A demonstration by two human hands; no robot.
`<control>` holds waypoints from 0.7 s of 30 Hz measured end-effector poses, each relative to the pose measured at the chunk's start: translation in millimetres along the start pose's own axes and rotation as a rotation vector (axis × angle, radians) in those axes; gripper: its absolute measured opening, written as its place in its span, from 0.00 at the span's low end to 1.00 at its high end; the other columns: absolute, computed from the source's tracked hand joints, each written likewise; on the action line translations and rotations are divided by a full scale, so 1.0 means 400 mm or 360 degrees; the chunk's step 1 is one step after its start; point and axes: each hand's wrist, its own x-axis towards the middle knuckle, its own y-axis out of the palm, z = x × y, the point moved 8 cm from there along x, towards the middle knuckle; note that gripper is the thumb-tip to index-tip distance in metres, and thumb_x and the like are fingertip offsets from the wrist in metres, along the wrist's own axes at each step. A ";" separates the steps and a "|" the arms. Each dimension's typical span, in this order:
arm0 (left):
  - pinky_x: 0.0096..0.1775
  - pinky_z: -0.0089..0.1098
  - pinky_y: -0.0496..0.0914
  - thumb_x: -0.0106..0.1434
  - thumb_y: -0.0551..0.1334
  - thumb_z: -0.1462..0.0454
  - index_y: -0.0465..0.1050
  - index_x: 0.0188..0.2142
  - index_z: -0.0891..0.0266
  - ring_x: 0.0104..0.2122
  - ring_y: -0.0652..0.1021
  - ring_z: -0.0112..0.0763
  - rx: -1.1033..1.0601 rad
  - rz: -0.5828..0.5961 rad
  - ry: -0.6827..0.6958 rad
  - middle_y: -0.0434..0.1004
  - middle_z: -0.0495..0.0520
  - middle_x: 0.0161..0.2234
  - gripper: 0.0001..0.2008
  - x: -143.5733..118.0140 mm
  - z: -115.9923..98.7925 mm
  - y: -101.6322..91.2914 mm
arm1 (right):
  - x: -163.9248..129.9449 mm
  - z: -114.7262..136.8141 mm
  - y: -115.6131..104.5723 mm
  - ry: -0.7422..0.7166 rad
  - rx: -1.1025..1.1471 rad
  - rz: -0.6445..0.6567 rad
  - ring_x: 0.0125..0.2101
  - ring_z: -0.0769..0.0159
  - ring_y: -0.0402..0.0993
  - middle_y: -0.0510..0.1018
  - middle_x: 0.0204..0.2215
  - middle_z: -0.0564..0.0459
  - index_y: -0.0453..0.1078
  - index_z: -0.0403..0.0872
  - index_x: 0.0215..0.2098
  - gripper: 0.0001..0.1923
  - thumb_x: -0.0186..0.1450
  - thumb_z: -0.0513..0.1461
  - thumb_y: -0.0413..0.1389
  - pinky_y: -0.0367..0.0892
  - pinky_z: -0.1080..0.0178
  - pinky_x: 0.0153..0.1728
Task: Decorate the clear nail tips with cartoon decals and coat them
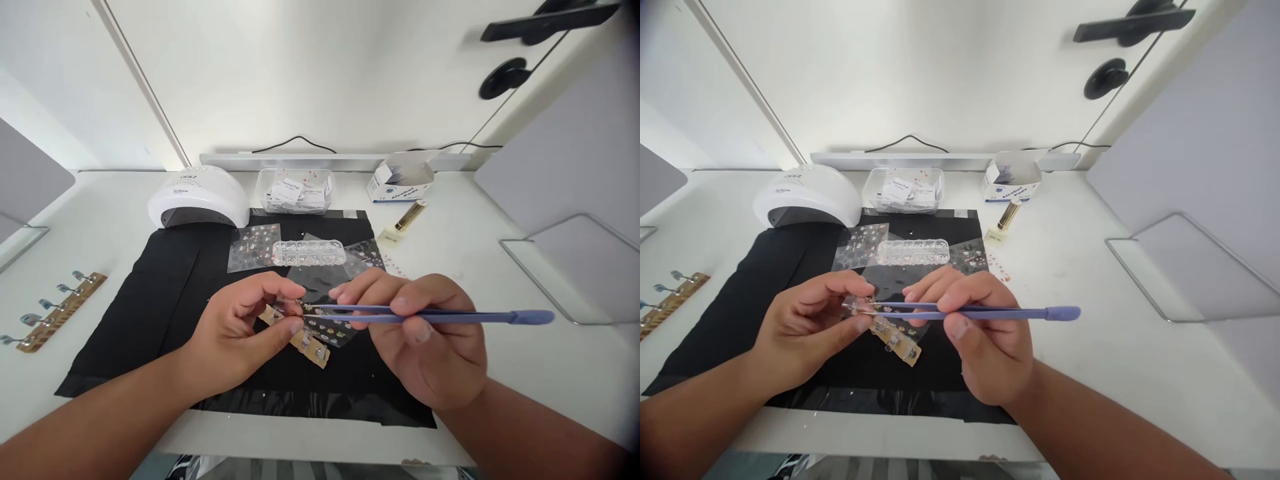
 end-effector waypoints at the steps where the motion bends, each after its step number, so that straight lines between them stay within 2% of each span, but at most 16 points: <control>1: 0.34 0.25 0.75 0.60 0.65 0.73 0.75 0.45 0.60 0.32 0.77 0.26 0.0014 0.0001 0.0015 0.75 0.52 0.33 0.14 0.001 -0.003 -0.001 | -0.002 0.001 -0.003 -0.0018 -0.0022 0.0003 0.34 0.59 0.78 0.82 0.29 0.52 0.75 0.52 0.42 0.08 0.68 0.38 0.54 0.75 0.49 0.41; 7: 0.37 0.25 0.73 0.60 0.65 0.74 0.75 0.44 0.58 0.34 0.75 0.24 0.0024 0.0100 0.0081 0.74 0.50 0.35 0.14 -0.001 -0.016 0.012 | -0.018 0.012 -0.009 -0.0108 -0.0147 0.0066 0.33 0.57 0.78 0.81 0.31 0.48 0.75 0.51 0.45 0.11 0.67 0.37 0.54 0.75 0.48 0.39; 11: 0.36 0.24 0.75 0.60 0.66 0.73 0.75 0.47 0.56 0.33 0.77 0.24 0.0033 -0.0003 -0.0058 0.77 0.49 0.33 0.17 -0.005 -0.004 0.010 | -0.025 0.015 -0.010 -0.0075 -0.0231 0.0104 0.31 0.58 0.78 0.81 0.30 0.49 0.75 0.53 0.46 0.11 0.67 0.37 0.54 0.76 0.48 0.37; 13: 0.35 0.25 0.76 0.59 0.66 0.72 0.77 0.44 0.58 0.32 0.79 0.26 0.0125 -0.0040 -0.0078 0.79 0.50 0.32 0.14 -0.005 -0.006 0.009 | -0.025 0.018 -0.012 -0.0076 -0.0271 0.0125 0.31 0.58 0.78 0.80 0.29 0.49 0.75 0.53 0.47 0.12 0.67 0.38 0.54 0.76 0.48 0.36; 17: 0.33 0.29 0.76 0.60 0.66 0.70 0.78 0.39 0.60 0.33 0.80 0.31 0.0303 -0.0031 -0.0026 0.80 0.53 0.33 0.07 -0.001 -0.019 0.009 | -0.024 0.027 -0.007 -0.0150 -0.0324 0.0231 0.30 0.57 0.79 0.79 0.27 0.49 0.74 0.52 0.49 0.14 0.67 0.37 0.53 0.76 0.49 0.34; 21: 0.35 0.30 0.76 0.61 0.65 0.71 0.76 0.42 0.60 0.35 0.80 0.31 0.0530 0.0054 0.0147 0.80 0.54 0.35 0.09 -0.003 -0.040 0.013 | -0.024 0.025 -0.014 -0.0161 -0.0345 0.0203 0.27 0.59 0.78 0.79 0.26 0.48 0.75 0.50 0.47 0.12 0.67 0.37 0.54 0.76 0.50 0.32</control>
